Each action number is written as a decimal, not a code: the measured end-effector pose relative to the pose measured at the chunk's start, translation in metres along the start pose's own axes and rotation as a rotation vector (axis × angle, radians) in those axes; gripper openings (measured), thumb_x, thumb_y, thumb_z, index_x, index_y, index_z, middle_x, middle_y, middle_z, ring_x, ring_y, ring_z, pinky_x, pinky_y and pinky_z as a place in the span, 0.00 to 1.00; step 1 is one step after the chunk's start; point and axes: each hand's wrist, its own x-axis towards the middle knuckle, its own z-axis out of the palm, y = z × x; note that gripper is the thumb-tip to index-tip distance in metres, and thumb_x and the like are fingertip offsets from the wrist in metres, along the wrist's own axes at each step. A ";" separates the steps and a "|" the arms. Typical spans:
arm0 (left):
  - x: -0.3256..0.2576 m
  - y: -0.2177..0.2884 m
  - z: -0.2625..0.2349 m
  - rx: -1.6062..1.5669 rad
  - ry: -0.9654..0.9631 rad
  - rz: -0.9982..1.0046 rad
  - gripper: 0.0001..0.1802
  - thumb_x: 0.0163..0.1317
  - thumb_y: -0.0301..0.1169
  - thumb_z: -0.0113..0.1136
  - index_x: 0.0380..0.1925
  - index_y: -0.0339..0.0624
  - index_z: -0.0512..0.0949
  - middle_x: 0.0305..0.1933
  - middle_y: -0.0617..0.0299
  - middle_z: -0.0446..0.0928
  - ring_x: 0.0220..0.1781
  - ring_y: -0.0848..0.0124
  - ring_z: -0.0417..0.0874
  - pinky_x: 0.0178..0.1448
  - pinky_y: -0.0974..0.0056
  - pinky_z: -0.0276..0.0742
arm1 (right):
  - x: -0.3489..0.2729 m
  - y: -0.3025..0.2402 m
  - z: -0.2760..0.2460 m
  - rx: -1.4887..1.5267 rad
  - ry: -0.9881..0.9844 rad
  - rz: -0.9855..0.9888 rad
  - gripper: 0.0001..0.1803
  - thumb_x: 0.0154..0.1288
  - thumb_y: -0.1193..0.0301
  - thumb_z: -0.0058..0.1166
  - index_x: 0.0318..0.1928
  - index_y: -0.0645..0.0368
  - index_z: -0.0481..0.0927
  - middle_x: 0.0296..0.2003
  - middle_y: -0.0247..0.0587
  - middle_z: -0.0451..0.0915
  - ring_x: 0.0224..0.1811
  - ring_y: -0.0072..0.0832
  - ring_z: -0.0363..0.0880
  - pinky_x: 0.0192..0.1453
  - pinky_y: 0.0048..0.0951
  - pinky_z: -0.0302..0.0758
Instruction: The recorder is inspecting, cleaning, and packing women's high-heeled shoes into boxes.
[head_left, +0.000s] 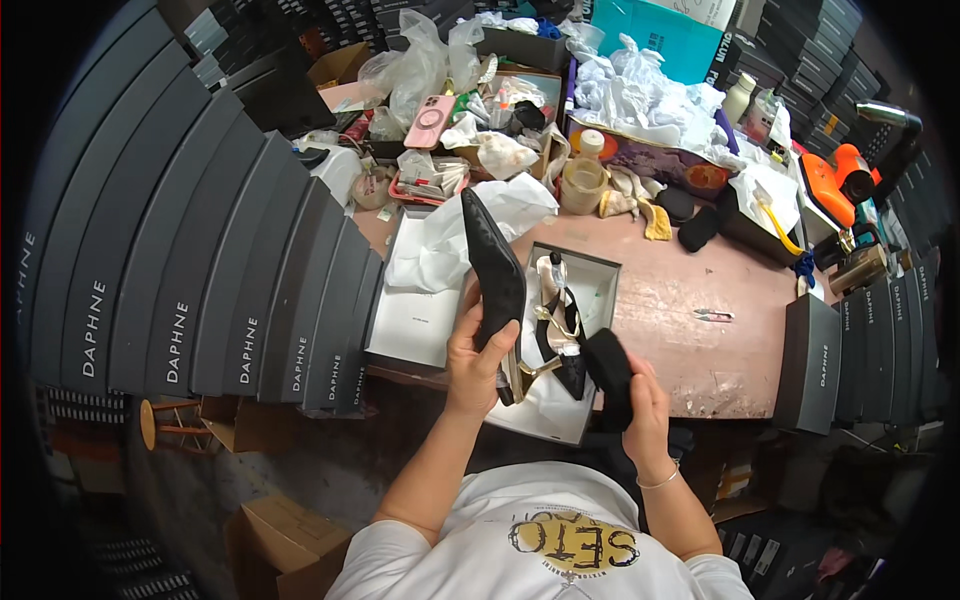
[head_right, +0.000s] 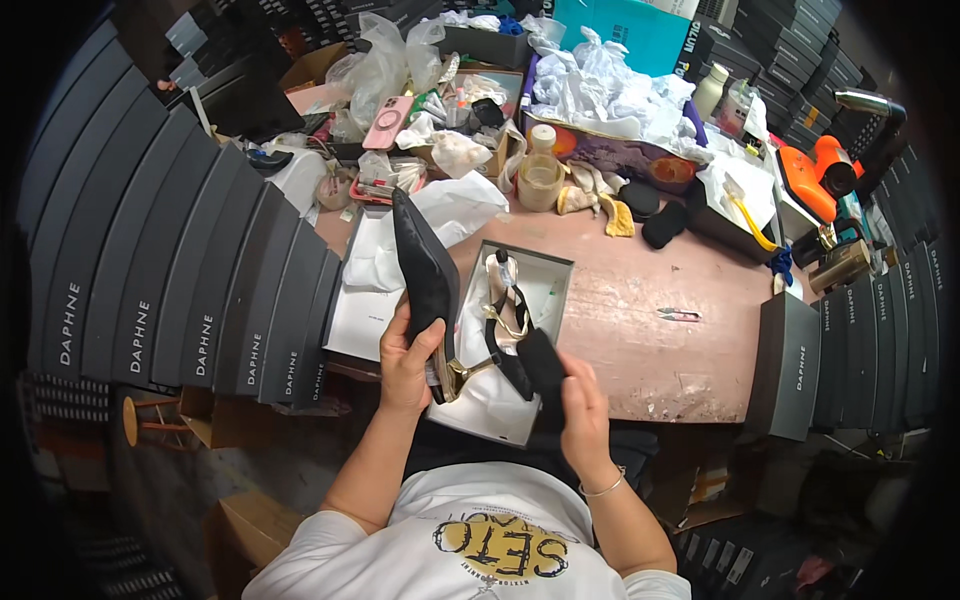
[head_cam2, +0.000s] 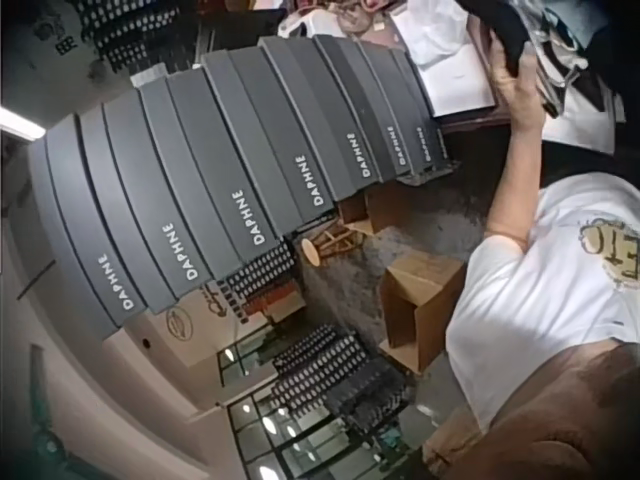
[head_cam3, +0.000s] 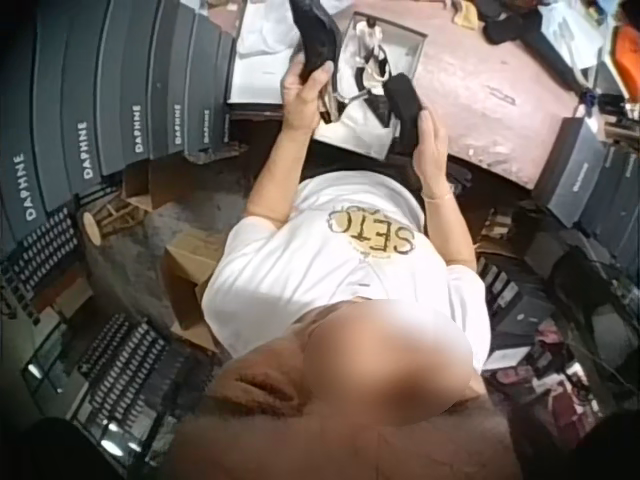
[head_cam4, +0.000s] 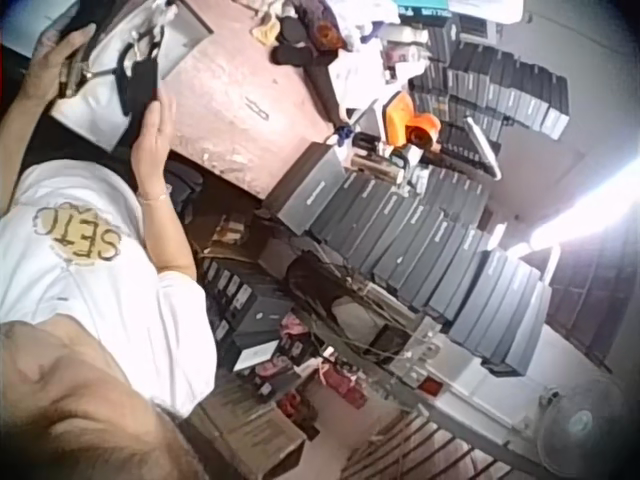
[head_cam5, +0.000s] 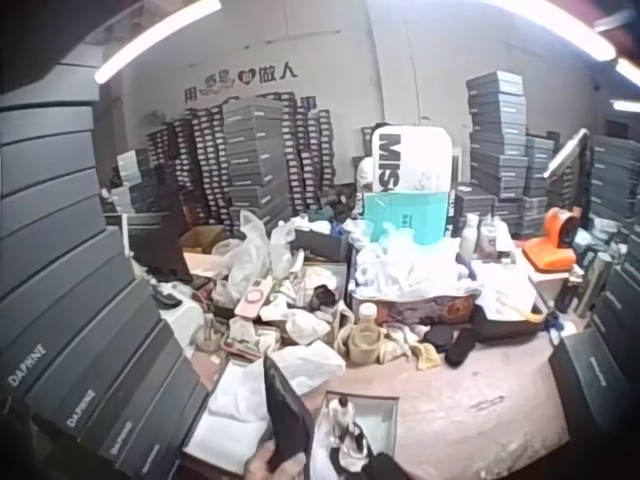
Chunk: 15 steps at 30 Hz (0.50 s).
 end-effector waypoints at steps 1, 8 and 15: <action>-0.003 -0.005 0.002 0.024 0.032 0.040 0.20 0.61 0.22 0.59 0.55 0.36 0.74 0.54 0.62 0.74 0.51 0.77 0.75 0.53 0.73 0.71 | 0.002 -0.025 0.009 -0.271 -0.113 -0.122 0.20 0.65 0.74 0.52 0.58 0.65 0.74 0.50 0.46 0.75 0.46 0.35 0.77 0.54 0.32 0.72; -0.013 0.001 0.012 -0.092 0.246 -0.119 0.12 0.65 0.23 0.53 0.48 0.37 0.76 0.42 0.65 0.79 0.43 0.76 0.79 0.48 0.70 0.75 | 0.000 -0.008 0.078 -0.915 -0.334 -0.697 0.25 0.50 0.75 0.56 0.53 0.60 0.78 0.38 0.37 0.74 0.34 0.29 0.73 0.35 0.31 0.67; 0.003 -0.001 -0.012 -0.194 0.300 -0.076 0.06 0.65 0.24 0.56 0.41 0.43 0.77 0.37 0.66 0.80 0.33 0.76 0.80 0.40 0.69 0.79 | -0.031 -0.007 0.030 -0.785 -0.596 -0.370 0.20 0.50 0.76 0.57 0.48 0.60 0.80 0.37 0.40 0.78 0.32 0.36 0.78 0.36 0.36 0.76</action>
